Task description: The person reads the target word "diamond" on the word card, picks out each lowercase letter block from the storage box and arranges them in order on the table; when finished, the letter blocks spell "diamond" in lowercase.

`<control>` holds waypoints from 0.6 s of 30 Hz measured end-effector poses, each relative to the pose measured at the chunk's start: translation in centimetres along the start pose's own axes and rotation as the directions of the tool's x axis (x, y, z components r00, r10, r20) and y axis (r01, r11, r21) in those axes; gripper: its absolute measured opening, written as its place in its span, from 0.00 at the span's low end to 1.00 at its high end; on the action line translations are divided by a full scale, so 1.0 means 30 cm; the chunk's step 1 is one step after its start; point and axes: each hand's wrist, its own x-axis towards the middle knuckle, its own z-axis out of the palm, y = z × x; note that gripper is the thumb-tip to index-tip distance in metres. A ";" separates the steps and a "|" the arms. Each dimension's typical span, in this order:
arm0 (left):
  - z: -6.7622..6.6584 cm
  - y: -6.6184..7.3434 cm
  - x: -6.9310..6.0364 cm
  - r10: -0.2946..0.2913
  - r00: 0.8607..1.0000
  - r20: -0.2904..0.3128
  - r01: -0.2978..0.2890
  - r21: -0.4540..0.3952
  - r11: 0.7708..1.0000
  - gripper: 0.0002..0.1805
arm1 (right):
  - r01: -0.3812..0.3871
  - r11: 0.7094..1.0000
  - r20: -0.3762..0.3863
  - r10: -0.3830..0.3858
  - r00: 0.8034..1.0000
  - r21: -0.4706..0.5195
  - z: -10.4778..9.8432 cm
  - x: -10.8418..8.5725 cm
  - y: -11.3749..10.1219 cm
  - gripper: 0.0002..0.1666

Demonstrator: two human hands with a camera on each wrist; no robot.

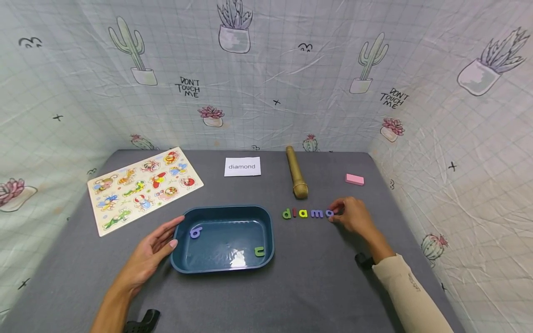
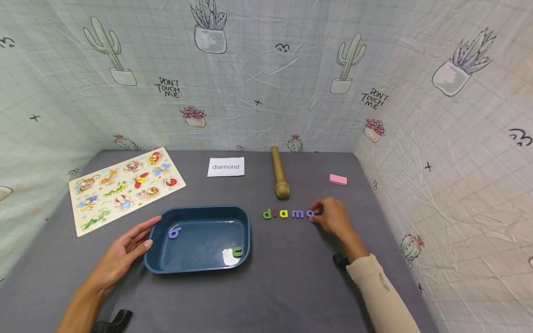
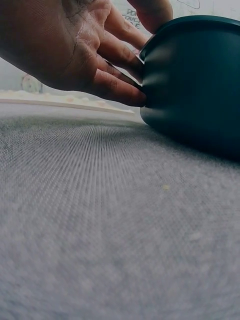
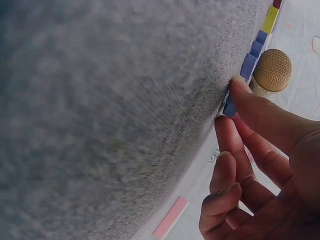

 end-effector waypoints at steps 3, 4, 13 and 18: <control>0.001 0.000 0.001 -0.006 1.000 0.000 0.006 0.005 1.000 0.31 | -0.001 1.000 0.010 0.001 1.000 -0.002 0.001 0.003 -0.002 0.12; 0.002 0.000 0.002 -0.008 1.000 0.000 0.008 0.004 1.000 0.31 | 0.000 1.000 0.012 0.000 1.000 -0.002 0.001 0.003 -0.003 0.12; 0.001 0.004 0.004 -0.006 1.000 0.001 0.006 0.001 1.000 0.31 | 0.009 1.000 -0.032 -0.009 0.999 -0.026 -0.011 -0.012 -0.037 0.17; 0.000 0.001 -0.001 -0.010 1.000 0.004 0.010 -0.004 1.000 0.32 | 0.054 0.998 -0.085 -0.057 0.995 -0.032 -0.033 -0.039 -0.108 0.19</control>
